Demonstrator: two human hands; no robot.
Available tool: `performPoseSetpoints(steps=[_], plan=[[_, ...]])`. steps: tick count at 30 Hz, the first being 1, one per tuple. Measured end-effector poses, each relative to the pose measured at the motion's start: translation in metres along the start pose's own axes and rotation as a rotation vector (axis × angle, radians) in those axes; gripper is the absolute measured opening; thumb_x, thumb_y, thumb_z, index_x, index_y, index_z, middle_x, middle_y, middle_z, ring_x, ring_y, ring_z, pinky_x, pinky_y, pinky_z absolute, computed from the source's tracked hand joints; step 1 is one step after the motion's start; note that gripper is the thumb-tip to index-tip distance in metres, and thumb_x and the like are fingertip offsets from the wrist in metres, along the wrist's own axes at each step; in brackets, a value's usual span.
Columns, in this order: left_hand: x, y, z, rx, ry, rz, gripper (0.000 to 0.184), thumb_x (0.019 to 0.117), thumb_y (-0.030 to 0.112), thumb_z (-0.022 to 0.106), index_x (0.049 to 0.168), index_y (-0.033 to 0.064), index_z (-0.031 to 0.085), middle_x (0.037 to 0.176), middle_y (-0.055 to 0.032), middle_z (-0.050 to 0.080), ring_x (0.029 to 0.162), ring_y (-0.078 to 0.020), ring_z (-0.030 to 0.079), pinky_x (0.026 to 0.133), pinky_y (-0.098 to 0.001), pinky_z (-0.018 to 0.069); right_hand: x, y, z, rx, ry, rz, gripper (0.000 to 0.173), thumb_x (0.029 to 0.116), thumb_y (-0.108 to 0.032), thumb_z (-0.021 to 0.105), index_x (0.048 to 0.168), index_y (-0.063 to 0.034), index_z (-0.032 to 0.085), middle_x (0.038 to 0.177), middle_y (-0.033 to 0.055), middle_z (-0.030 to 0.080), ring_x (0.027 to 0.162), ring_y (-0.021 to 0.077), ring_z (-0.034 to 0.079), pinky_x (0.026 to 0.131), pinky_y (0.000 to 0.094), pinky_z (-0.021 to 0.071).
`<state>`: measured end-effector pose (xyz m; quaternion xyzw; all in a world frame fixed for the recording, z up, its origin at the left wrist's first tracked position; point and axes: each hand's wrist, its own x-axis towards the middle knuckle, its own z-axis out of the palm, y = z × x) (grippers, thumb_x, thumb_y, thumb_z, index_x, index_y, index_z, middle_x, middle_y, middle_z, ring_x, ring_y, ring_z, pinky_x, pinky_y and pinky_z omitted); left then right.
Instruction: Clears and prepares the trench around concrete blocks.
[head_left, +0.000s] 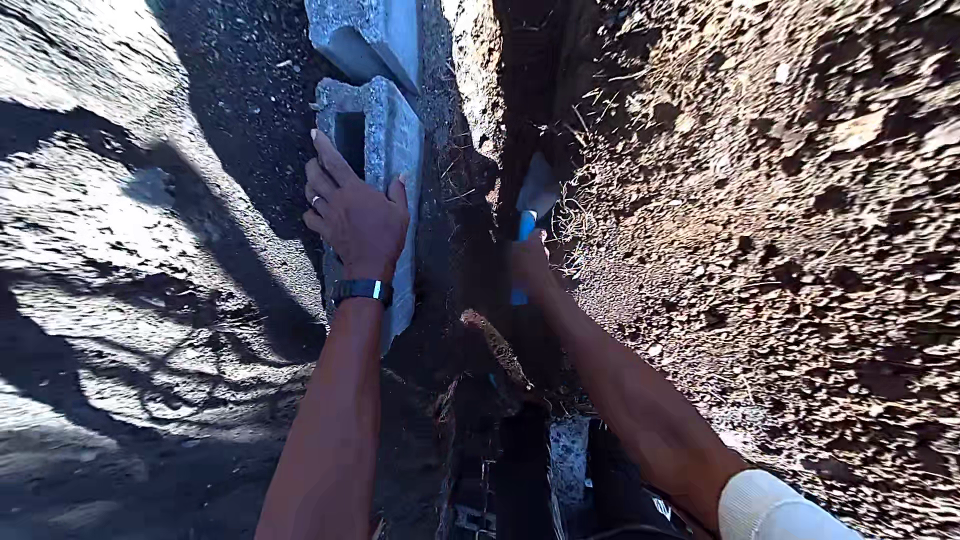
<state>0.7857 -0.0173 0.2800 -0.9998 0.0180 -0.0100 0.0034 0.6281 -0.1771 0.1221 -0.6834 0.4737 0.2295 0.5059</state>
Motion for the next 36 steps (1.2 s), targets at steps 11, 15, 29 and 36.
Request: performPoseSetpoints(steps=[11, 15, 29, 36], plan=[[0.003, -0.001, 0.007, 0.052, 0.014, -0.015, 0.111, 0.0848, 0.07, 0.061, 0.166, 0.0114, 0.011, 0.155, -0.0253, 0.041, 0.137, -0.0436, 0.047, 0.099, -0.0664, 0.0428, 0.093, -0.032, 0.01, 0.739, -0.697, -0.088, 0.048, 0.1068, -0.059, 0.031, 0.126, -0.0247, 0.058, 0.06, -0.0061, 0.043, 0.044, 0.0099, 0.042, 0.041, 0.0288, 0.044], [0.002, -0.002, 0.007, 0.055, 0.022, -0.014, 0.111, 0.0845, 0.07, 0.061, 0.165, 0.0113, 0.013, 0.154, -0.0246, 0.042, 0.135, -0.0433, 0.048, 0.098, -0.0652, 0.044, 0.13, -0.041, 0.003, 0.555, -0.649, -0.063, 0.054, 0.104, -0.065, 0.036, 0.123, -0.0224, 0.063, 0.06, -0.0044, 0.045, 0.042, 0.011, 0.043, 0.04, 0.0302, 0.0456], [-0.014, -0.011, -0.001, -0.007, -0.044, 0.083, 0.11, 0.0897, 0.061, 0.064, 0.165, 0.0107, 0.002, 0.159, -0.0315, 0.028, 0.137, -0.0514, 0.043, 0.097, -0.0694, 0.0431, 0.118, -0.064, -0.034, 0.077, -0.078, -0.091, 0.063, 0.1054, -0.055, 0.046, 0.146, -0.0066, 0.043, 0.104, 0.0181, 0.064, 0.08, 0.0283, 0.065, 0.072, 0.0491, 0.057], [0.006, -0.002, 0.008, 0.058, 0.028, -0.029, 0.113, 0.0818, 0.073, 0.062, 0.165, 0.0127, 0.016, 0.154, -0.0239, 0.043, 0.135, -0.0421, 0.049, 0.097, -0.0637, 0.0449, 0.149, -0.099, -0.035, -0.129, 0.096, -0.12, 0.065, 0.1058, -0.047, 0.045, 0.151, 0.0004, 0.041, 0.138, 0.0278, 0.057, 0.128, 0.0404, 0.059, 0.105, 0.0585, 0.0484]])
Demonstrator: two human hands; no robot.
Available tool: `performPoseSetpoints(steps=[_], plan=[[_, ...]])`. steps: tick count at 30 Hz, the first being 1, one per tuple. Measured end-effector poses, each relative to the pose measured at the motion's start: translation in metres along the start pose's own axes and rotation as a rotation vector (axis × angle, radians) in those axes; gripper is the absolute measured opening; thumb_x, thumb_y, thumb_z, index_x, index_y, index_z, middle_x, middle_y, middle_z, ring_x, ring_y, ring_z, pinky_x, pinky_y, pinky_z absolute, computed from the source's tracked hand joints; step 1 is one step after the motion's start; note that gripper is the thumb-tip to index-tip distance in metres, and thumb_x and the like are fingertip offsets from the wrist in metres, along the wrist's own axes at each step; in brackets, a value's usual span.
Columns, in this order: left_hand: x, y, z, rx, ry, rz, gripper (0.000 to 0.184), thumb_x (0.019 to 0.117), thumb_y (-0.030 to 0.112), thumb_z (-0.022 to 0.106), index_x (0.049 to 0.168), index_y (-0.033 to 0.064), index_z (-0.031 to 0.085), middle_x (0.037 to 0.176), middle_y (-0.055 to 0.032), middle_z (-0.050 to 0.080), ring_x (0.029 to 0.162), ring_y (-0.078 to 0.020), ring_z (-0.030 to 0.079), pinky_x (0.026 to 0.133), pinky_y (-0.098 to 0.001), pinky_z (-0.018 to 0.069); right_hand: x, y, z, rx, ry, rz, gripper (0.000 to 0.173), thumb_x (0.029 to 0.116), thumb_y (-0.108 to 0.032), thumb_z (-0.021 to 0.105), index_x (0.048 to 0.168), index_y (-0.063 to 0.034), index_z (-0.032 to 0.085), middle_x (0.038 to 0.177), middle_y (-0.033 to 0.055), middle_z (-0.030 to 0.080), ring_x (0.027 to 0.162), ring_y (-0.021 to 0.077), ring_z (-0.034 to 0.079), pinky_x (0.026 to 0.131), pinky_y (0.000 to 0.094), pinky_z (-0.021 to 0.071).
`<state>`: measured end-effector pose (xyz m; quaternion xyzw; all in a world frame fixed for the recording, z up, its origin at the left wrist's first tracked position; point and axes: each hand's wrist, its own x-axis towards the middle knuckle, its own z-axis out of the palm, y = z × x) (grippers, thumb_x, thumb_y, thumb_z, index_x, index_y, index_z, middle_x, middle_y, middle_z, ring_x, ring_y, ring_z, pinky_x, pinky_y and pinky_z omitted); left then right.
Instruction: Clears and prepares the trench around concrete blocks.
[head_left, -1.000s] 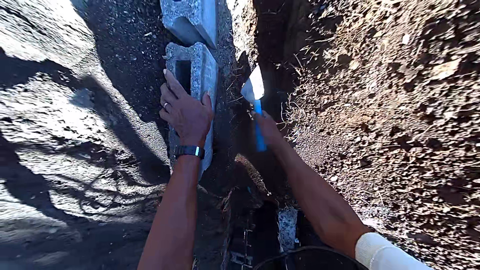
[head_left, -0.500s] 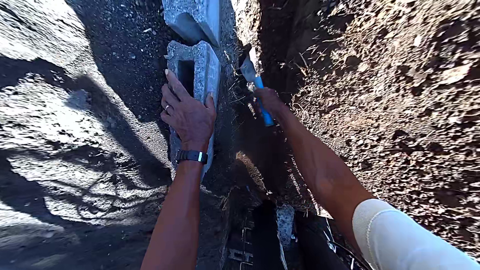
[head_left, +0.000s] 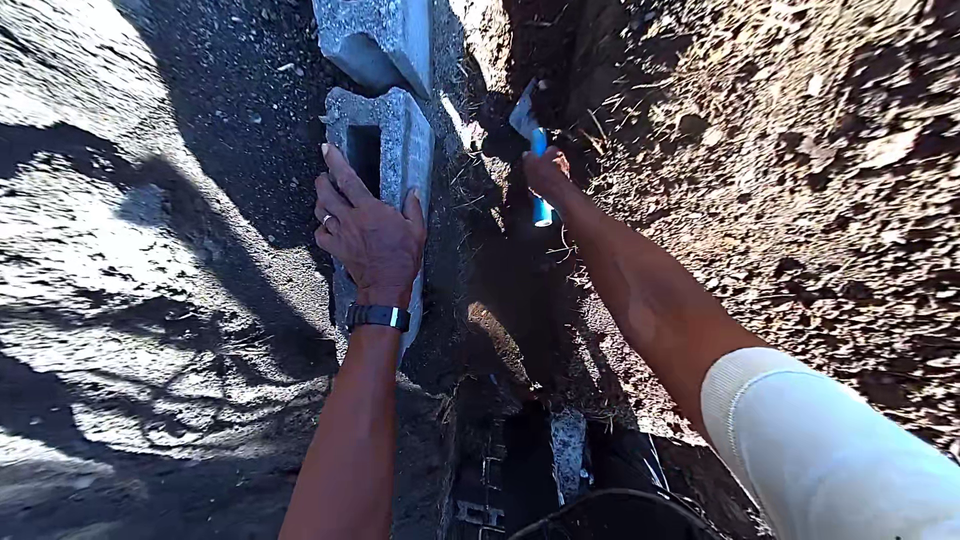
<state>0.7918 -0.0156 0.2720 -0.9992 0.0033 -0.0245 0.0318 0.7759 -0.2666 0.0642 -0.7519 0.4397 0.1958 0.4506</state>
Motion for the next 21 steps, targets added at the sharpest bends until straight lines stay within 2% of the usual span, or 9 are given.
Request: performPoseSetpoints(steps=[2, 5, 7, 10, 11, 13, 16, 18, 21], plan=[[-0.005, -0.002, 0.0, -0.017, -0.001, 0.01, 0.112, 0.0823, 0.07, 0.063, 0.166, 0.0136, 0.014, 0.155, -0.0239, 0.042, 0.135, -0.0416, 0.049, 0.097, -0.0634, 0.0455, -0.005, 0.001, -0.002, 0.021, 0.014, 0.024, 0.066, 0.1059, -0.048, 0.045, 0.152, -0.0011, 0.04, 0.138, 0.027, 0.058, 0.126, 0.0399, 0.06, 0.103, 0.0579, 0.0496], [-0.016, -0.01, -0.01, -0.065, -0.064, 0.099, 0.11, 0.0898, 0.06, 0.064, 0.165, 0.0111, 0.001, 0.159, -0.0312, 0.029, 0.136, -0.0505, 0.044, 0.096, -0.0685, 0.0439, -0.008, -0.003, 0.0, 0.086, 0.072, 0.042, 0.062, 0.1043, -0.052, 0.047, 0.143, -0.0035, 0.05, 0.126, 0.0232, 0.064, 0.111, 0.0365, 0.066, 0.092, 0.0561, 0.0545], [-0.018, -0.01, -0.01, -0.066, -0.069, 0.108, 0.11, 0.0902, 0.06, 0.064, 0.165, 0.0118, 0.0, 0.159, -0.0314, 0.028, 0.136, -0.0515, 0.044, 0.095, -0.0688, 0.0439, -0.018, -0.004, -0.003, 0.072, 0.075, 0.053, 0.06, 0.1046, -0.05, 0.047, 0.143, -0.0035, 0.05, 0.125, 0.0229, 0.064, 0.111, 0.0359, 0.067, 0.092, 0.0557, 0.0548], [-0.019, -0.01, -0.011, -0.072, -0.066, 0.104, 0.11, 0.0897, 0.061, 0.064, 0.165, 0.0118, 0.001, 0.16, -0.0305, 0.027, 0.137, -0.0518, 0.043, 0.096, -0.0696, 0.0433, -0.039, -0.009, -0.019, 0.048, -0.01, 0.023, 0.064, 0.107, -0.048, 0.044, 0.151, -0.0022, 0.039, 0.127, 0.025, 0.063, 0.109, 0.0368, 0.067, 0.092, 0.0563, 0.0539], [-0.02, -0.011, -0.011, -0.069, -0.064, 0.106, 0.109, 0.0895, 0.061, 0.064, 0.165, 0.0123, 0.002, 0.161, -0.0301, 0.027, 0.137, -0.0513, 0.043, 0.096, -0.069, 0.0436, -0.045, -0.009, -0.028, 0.059, -0.034, 0.002, 0.064, 0.1065, -0.05, 0.045, 0.15, -0.0029, 0.039, 0.121, 0.0238, 0.064, 0.1, 0.0358, 0.068, 0.086, 0.0555, 0.0555], [-0.025, -0.014, -0.014, -0.067, -0.08, 0.117, 0.11, 0.0892, 0.062, 0.065, 0.165, 0.0136, 0.002, 0.162, -0.0293, 0.025, 0.139, -0.0502, 0.041, 0.099, -0.0675, 0.0429, -0.057, -0.009, -0.058, 0.133, -0.03, -0.055, 0.06, 0.1024, -0.055, 0.051, 0.136, -0.006, 0.052, 0.099, 0.0165, 0.066, 0.077, 0.0294, 0.067, 0.07, 0.0511, 0.0577], [-0.028, -0.015, -0.015, -0.082, -0.071, 0.129, 0.111, 0.0885, 0.062, 0.066, 0.165, 0.0134, 0.002, 0.161, -0.0308, 0.024, 0.138, -0.0513, 0.042, 0.099, -0.0673, 0.0428, -0.105, -0.018, -0.138, 0.381, 0.025, -0.264, 0.046, 0.1025, -0.055, 0.055, 0.12, -0.0131, 0.06, 0.072, 0.0004, 0.06, 0.053, 0.0146, 0.059, 0.051, 0.0348, 0.0556], [-0.028, -0.015, -0.015, -0.087, -0.071, 0.117, 0.111, 0.0879, 0.063, 0.066, 0.165, 0.0143, 0.003, 0.162, -0.0301, 0.024, 0.138, -0.0508, 0.042, 0.101, -0.0667, 0.0424, -0.134, -0.02, -0.189, 0.638, 0.141, -0.442, 0.039, 0.1078, -0.048, 0.048, 0.12, -0.0138, 0.061, 0.066, -0.0039, 0.058, 0.049, 0.0123, 0.057, 0.047, 0.0333, 0.0556], [-0.024, -0.012, -0.014, -0.089, -0.06, 0.094, 0.109, 0.0894, 0.062, 0.065, 0.165, 0.0135, 0.004, 0.161, -0.032, 0.025, 0.137, -0.0526, 0.042, 0.099, -0.0686, 0.0416, -0.15, -0.029, -0.221, 0.867, 0.117, -0.549, 0.047, 0.1132, -0.042, 0.017, 0.123, -0.015, 0.054, 0.061, -0.006, 0.052, 0.045, 0.0121, 0.054, 0.045, 0.034, 0.0549]])
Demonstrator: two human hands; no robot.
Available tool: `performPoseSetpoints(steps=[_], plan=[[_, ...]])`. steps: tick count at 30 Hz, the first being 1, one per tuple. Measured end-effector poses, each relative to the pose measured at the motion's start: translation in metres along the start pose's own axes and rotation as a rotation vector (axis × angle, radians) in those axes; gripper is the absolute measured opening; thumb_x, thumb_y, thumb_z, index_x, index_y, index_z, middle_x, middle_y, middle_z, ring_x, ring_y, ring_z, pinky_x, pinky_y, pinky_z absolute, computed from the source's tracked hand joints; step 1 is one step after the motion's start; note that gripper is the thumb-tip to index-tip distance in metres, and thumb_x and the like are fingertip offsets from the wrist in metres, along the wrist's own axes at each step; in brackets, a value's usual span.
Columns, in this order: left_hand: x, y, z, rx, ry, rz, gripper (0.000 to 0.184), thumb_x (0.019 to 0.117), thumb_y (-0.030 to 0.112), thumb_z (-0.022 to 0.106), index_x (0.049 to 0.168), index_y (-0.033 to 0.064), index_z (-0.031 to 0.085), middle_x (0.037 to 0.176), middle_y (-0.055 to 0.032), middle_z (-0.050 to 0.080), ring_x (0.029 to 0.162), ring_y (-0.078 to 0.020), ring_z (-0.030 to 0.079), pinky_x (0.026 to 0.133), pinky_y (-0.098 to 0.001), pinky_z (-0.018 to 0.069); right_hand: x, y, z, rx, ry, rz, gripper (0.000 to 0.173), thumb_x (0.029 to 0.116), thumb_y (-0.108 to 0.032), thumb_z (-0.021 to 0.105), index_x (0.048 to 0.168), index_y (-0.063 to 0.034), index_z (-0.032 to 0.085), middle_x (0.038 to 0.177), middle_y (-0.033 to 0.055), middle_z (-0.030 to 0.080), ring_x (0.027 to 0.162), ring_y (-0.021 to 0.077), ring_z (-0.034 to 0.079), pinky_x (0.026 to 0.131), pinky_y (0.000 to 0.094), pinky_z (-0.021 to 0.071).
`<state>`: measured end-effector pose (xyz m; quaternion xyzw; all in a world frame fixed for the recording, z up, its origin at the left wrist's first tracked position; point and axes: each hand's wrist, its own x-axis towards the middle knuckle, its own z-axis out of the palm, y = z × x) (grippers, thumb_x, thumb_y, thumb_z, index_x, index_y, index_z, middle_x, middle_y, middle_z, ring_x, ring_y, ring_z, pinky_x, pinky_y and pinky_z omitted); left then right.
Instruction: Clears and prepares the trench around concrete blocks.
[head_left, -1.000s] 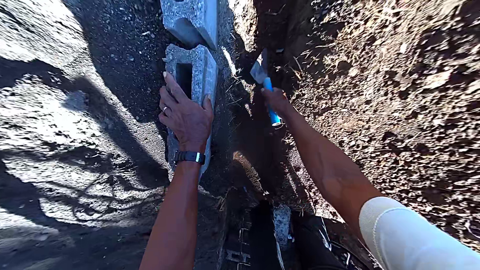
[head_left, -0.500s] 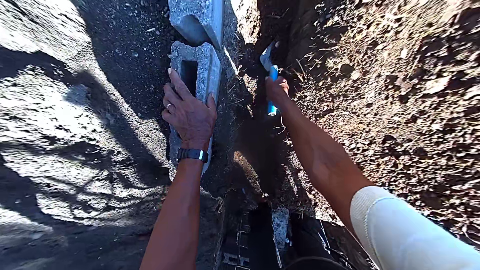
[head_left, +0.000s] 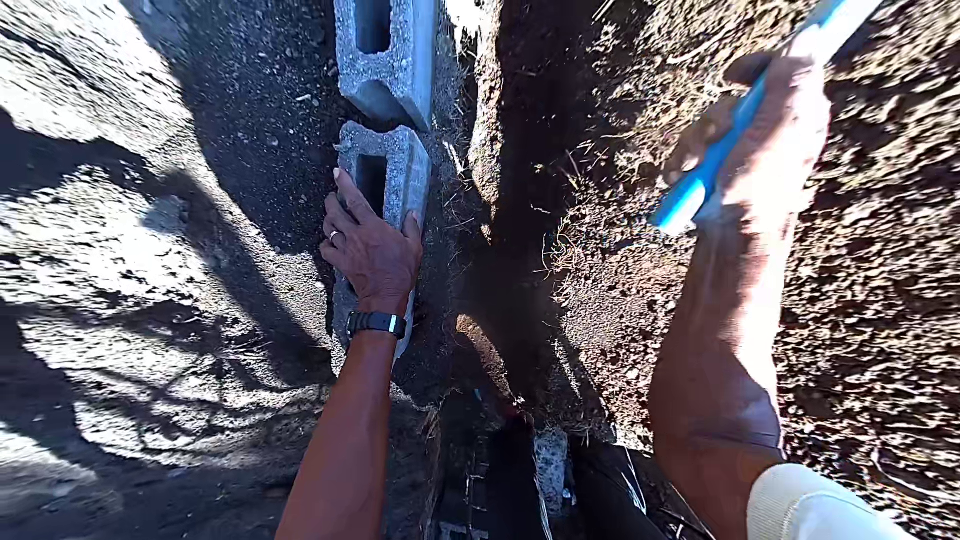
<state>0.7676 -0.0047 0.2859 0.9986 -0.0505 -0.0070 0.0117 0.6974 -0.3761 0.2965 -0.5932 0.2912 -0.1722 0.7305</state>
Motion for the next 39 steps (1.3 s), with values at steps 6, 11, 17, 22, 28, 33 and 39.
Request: performPoseSetpoints(steps=[6, 11, 17, 22, 28, 33, 39], plan=[[0.005, 0.002, 0.002, 0.007, 0.017, -0.001, 0.108, 0.0886, 0.063, 0.065, 0.165, 0.0146, 0.005, 0.16, -0.0282, 0.03, 0.135, -0.0513, 0.046, 0.094, -0.0703, 0.0455, 0.034, 0.127, 0.07, 0.16, -0.373, 0.518, 0.047, 0.1102, -0.052, 0.033, 0.124, -0.0161, 0.059, 0.06, -0.0032, 0.047, 0.041, 0.0114, 0.046, 0.038, 0.0301, 0.0468], [0.009, 0.005, 0.004, 0.031, 0.008, -0.021, 0.11, 0.0883, 0.066, 0.064, 0.165, 0.014, 0.005, 0.16, -0.0277, 0.029, 0.134, -0.0503, 0.046, 0.093, -0.0698, 0.0461, 0.089, 0.221, 0.119, 0.184, -0.49, 0.707, 0.053, 0.1064, -0.062, 0.035, 0.122, -0.0179, 0.059, 0.062, -0.0061, 0.045, 0.043, 0.008, 0.044, 0.04, 0.0253, 0.0452], [0.012, 0.004, 0.006, 0.058, 0.01, -0.03, 0.111, 0.087, 0.066, 0.065, 0.165, 0.0131, 0.006, 0.159, -0.0277, 0.031, 0.134, -0.049, 0.047, 0.092, -0.0686, 0.0468, 0.119, 0.237, 0.143, -0.272, -0.333, 0.648, 0.051, 0.1047, -0.06, 0.045, 0.12, -0.0145, 0.063, 0.071, -0.0006, 0.056, 0.048, 0.012, 0.052, 0.046, 0.0313, 0.0509], [0.018, 0.005, 0.011, 0.086, 0.023, -0.049, 0.111, 0.0861, 0.071, 0.06, 0.165, 0.0132, 0.008, 0.159, -0.0249, 0.033, 0.135, -0.0449, 0.047, 0.095, -0.0672, 0.0453, 0.137, 0.226, 0.13, -0.606, -0.17, 0.545, 0.064, 0.104, -0.055, 0.047, 0.146, -0.0069, 0.045, 0.117, 0.0186, 0.063, 0.093, 0.0286, 0.067, 0.081, 0.0504, 0.0575], [0.02, 0.005, 0.013, 0.082, 0.02, -0.066, 0.111, 0.0863, 0.071, 0.06, 0.165, 0.0124, 0.009, 0.159, -0.0248, 0.034, 0.134, -0.0447, 0.049, 0.097, -0.0676, 0.0447, 0.137, 0.209, 0.133, -0.812, -0.179, 0.557, 0.065, 0.1064, -0.048, 0.043, 0.153, -0.0036, 0.036, 0.132, 0.0251, 0.06, 0.11, 0.0359, 0.066, 0.09, 0.0552, 0.0554], [0.015, 0.003, 0.012, 0.08, 0.012, -0.038, 0.111, 0.0869, 0.069, 0.062, 0.165, 0.0126, 0.007, 0.159, -0.0256, 0.032, 0.137, -0.0449, 0.046, 0.097, -0.0672, 0.045, 0.144, 0.215, 0.137, -0.852, -0.123, 0.506, 0.064, 0.1034, -0.048, 0.047, 0.146, -0.0006, 0.047, 0.134, 0.0262, 0.059, 0.121, 0.0379, 0.062, 0.097, 0.0585, 0.0529], [0.015, 0.003, 0.013, 0.074, 0.033, -0.038, 0.11, 0.0864, 0.069, 0.061, 0.165, 0.0129, 0.009, 0.16, -0.0242, 0.033, 0.136, -0.0434, 0.047, 0.096, -0.0661, 0.0453, 0.107, 0.22, 0.119, -0.78, 0.004, 0.554, 0.061, 0.1041, -0.049, 0.047, 0.143, -0.0015, 0.048, 0.122, 0.0237, 0.061, 0.101, 0.0334, 0.068, 0.083, 0.053, 0.058]])
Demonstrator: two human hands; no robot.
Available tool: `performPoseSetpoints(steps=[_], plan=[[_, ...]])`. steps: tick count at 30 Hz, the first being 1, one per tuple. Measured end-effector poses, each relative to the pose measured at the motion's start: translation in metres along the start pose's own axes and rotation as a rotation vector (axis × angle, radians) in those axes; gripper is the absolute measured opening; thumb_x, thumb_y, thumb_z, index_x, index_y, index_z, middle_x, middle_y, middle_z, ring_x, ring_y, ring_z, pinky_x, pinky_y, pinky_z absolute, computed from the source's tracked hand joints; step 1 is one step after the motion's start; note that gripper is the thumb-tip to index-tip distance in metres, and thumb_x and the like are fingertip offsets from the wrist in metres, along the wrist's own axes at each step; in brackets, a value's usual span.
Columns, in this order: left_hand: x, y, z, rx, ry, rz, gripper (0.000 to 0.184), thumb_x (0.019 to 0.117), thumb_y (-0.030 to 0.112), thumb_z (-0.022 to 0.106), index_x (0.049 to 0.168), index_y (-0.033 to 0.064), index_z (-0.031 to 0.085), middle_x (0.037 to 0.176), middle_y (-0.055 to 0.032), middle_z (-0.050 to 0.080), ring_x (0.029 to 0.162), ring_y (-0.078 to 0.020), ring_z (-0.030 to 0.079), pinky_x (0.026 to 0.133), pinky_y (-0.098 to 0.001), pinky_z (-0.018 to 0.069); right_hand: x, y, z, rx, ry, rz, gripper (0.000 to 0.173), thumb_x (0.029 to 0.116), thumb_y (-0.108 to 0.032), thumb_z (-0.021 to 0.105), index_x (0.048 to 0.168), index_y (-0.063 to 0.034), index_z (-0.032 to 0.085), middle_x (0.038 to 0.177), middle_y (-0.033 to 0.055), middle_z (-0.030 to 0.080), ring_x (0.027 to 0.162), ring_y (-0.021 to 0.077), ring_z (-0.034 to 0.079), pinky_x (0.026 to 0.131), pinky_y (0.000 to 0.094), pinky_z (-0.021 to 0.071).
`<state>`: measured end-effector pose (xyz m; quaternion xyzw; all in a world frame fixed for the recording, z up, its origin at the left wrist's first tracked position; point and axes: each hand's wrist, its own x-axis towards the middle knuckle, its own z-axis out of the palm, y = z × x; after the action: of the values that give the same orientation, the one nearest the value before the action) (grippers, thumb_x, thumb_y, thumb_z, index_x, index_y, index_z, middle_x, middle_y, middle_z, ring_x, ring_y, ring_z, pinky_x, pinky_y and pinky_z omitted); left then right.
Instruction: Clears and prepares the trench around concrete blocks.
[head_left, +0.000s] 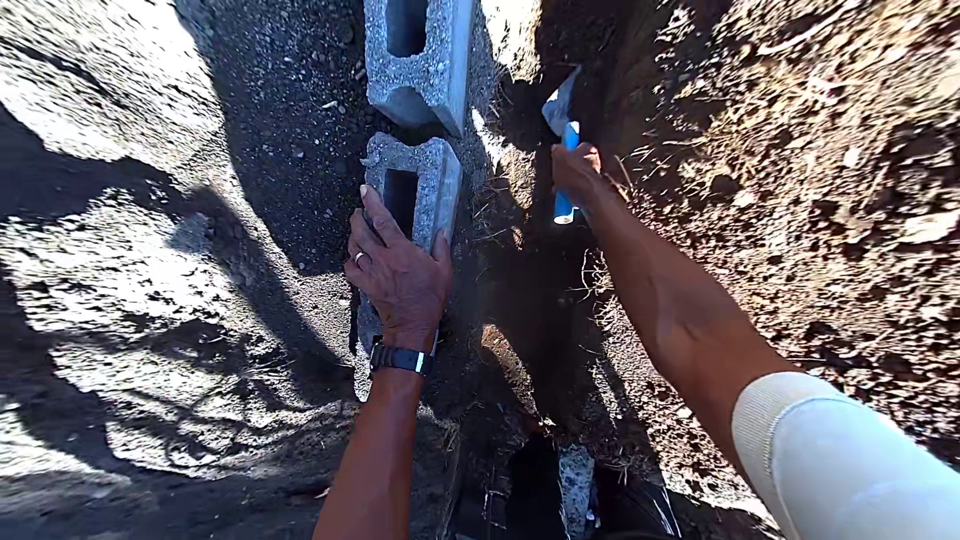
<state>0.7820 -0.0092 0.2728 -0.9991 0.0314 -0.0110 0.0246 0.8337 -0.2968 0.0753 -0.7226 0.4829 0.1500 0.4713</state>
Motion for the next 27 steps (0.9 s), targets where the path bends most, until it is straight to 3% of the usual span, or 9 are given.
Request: performPoseSetpoints(steps=[3, 7, 12, 18, 20, 21, 23, 25, 27], plan=[[-0.001, 0.001, 0.0, -0.011, 0.001, 0.004, 0.109, 0.0873, 0.068, 0.061, 0.165, 0.0129, 0.009, 0.16, -0.0243, 0.033, 0.137, -0.0431, 0.047, 0.098, -0.0662, 0.0449, 0.02, -0.013, -0.014, -0.059, -0.027, -0.041, 0.06, 0.1036, -0.049, 0.048, 0.14, -0.0015, 0.05, 0.119, 0.0231, 0.063, 0.094, 0.0328, 0.07, 0.08, 0.0525, 0.0587], [-0.007, -0.001, -0.002, -0.009, -0.024, 0.012, 0.111, 0.087, 0.067, 0.064, 0.165, 0.0141, 0.005, 0.16, -0.026, 0.03, 0.137, -0.0458, 0.045, 0.095, -0.0668, 0.0462, 0.044, -0.046, -0.014, -0.038, -0.019, -0.064, 0.062, 0.1029, -0.047, 0.05, 0.147, -0.0031, 0.047, 0.134, 0.0217, 0.059, 0.114, 0.0328, 0.065, 0.092, 0.0544, 0.0561], [-0.002, 0.001, -0.002, -0.001, 0.01, 0.006, 0.111, 0.0867, 0.07, 0.06, 0.165, 0.0132, 0.006, 0.159, -0.0258, 0.032, 0.134, -0.0454, 0.048, 0.093, -0.0665, 0.0464, 0.003, -0.058, -0.012, -0.183, 0.069, -0.086, 0.056, 0.1084, -0.037, 0.041, 0.145, 0.0045, 0.048, 0.142, 0.0262, 0.057, 0.135, 0.0374, 0.055, 0.11, 0.0544, 0.0452], [-0.005, 0.001, -0.007, -0.016, -0.017, 0.019, 0.11, 0.0878, 0.066, 0.062, 0.165, 0.0127, 0.004, 0.16, -0.0281, 0.029, 0.136, -0.0485, 0.046, 0.093, -0.0683, 0.0458, -0.025, -0.031, -0.066, -0.088, 0.07, -0.172, 0.058, 0.1013, -0.053, 0.054, 0.13, -0.0024, 0.058, 0.112, 0.0206, 0.068, 0.098, 0.0347, 0.07, 0.085, 0.0574, 0.0556], [-0.009, -0.001, -0.009, -0.025, -0.024, 0.031, 0.11, 0.0881, 0.065, 0.062, 0.165, 0.0129, 0.003, 0.161, -0.029, 0.028, 0.136, -0.0498, 0.045, 0.092, -0.0687, 0.046, -0.05, -0.027, -0.113, 0.034, 0.035, -0.291, 0.055, 0.1014, -0.057, 0.053, 0.122, -0.0069, 0.06, 0.088, 0.0096, 0.065, 0.068, 0.023, 0.066, 0.064, 0.0464, 0.0586], [-0.009, -0.001, -0.009, -0.033, -0.026, 0.032, 0.11, 0.0881, 0.065, 0.063, 0.165, 0.0132, 0.003, 0.161, -0.0292, 0.027, 0.135, -0.0502, 0.045, 0.093, -0.0687, 0.0456, -0.07, -0.026, -0.144, 0.129, 0.023, -0.345, 0.052, 0.102, -0.058, 0.053, 0.123, -0.0107, 0.059, 0.082, 0.0029, 0.063, 0.061, 0.0164, 0.062, 0.059, 0.0396, 0.058], [-0.008, -0.002, -0.009, -0.048, -0.033, 0.034, 0.11, 0.0885, 0.064, 0.064, 0.165, 0.0122, 0.004, 0.16, -0.0306, 0.028, 0.135, -0.0515, 0.045, 0.094, -0.0688, 0.045, -0.106, -0.02, -0.21, 0.365, 0.093, -0.49, 0.041, 0.1058, -0.052, 0.05, 0.121, -0.0151, 0.06, 0.074, -0.0038, 0.063, 0.055, 0.0121, 0.062, 0.052, 0.0341, 0.0591], [-0.004, 0.002, -0.007, -0.052, -0.043, 0.011, 0.109, 0.088, 0.064, 0.064, 0.165, 0.0105, 0.008, 0.158, -0.0312, 0.032, 0.136, -0.0512, 0.044, 0.097, -0.0689, 0.0432, -0.125, 0.002, -0.264, 0.592, 0.185, -0.639, 0.029, 0.1128, -0.035, 0.036, 0.114, -0.0124, 0.055, 0.072, -0.0028, 0.058, 0.054, 0.0132, 0.06, 0.053, 0.0332, 0.0585], [0.004, 0.006, -0.003, -0.014, -0.02, -0.054, 0.11, 0.0831, 0.068, 0.063, 0.165, 0.0126, 0.015, 0.157, -0.0262, 0.039, 0.137, -0.0453, 0.047, 0.099, -0.0658, 0.0431, -0.137, 0.03, -0.278, 0.777, 0.173, -0.675, 0.033, 0.1124, -0.021, 0.022, 0.098, -0.0123, 0.051, 0.068, -0.0022, 0.054, 0.055, 0.0128, 0.058, 0.056, 0.0318, 0.0577]])
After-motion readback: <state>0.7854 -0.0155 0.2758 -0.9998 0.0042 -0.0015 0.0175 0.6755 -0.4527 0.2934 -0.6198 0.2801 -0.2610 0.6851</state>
